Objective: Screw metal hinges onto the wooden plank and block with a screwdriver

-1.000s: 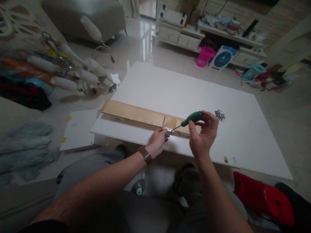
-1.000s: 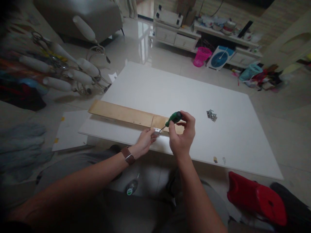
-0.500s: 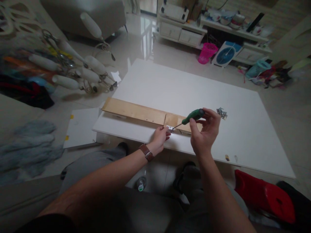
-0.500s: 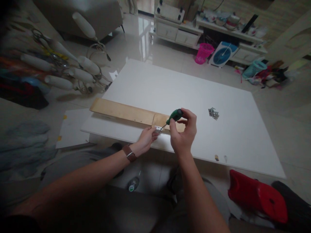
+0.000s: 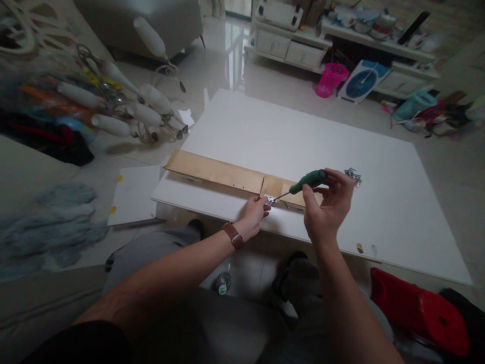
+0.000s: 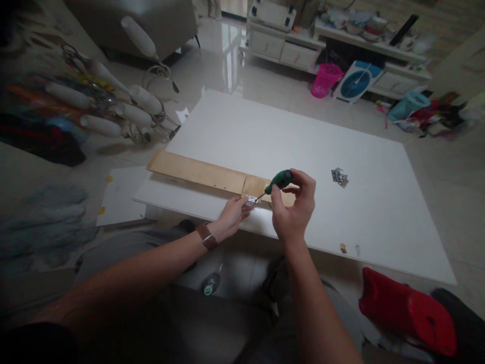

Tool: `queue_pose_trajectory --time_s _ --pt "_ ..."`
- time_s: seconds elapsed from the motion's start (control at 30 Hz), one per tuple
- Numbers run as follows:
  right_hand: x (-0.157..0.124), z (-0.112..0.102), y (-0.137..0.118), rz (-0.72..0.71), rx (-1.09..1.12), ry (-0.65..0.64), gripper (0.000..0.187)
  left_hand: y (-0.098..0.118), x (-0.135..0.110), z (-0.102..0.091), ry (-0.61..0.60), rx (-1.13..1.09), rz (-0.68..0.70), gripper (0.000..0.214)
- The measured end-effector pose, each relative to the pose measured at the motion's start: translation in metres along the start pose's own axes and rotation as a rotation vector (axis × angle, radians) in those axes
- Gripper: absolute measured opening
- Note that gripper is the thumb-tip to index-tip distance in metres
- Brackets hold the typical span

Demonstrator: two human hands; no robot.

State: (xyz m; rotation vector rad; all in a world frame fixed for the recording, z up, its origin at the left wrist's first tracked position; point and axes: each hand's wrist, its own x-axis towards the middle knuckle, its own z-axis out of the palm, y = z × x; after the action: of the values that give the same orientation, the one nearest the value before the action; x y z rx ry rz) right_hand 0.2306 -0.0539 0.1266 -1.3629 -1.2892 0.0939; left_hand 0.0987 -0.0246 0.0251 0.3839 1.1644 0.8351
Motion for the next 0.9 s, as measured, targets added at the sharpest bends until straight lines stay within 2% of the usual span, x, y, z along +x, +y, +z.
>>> queue_pose_trajectory --time_s 0.67,0.9 --pt "-0.0021 -0.0007 0.0051 0.008 -0.027 0.013 0.054 0.0021 -0.0024 -0.0006 0.021 -0.03 -0.013 0.018" --pt "-0.0008 0.0025 0.0043 0.005 -0.03 0.038 0.047 0.0016 -0.0019 -0.0004 0.009 -0.03 0.0 0.016"
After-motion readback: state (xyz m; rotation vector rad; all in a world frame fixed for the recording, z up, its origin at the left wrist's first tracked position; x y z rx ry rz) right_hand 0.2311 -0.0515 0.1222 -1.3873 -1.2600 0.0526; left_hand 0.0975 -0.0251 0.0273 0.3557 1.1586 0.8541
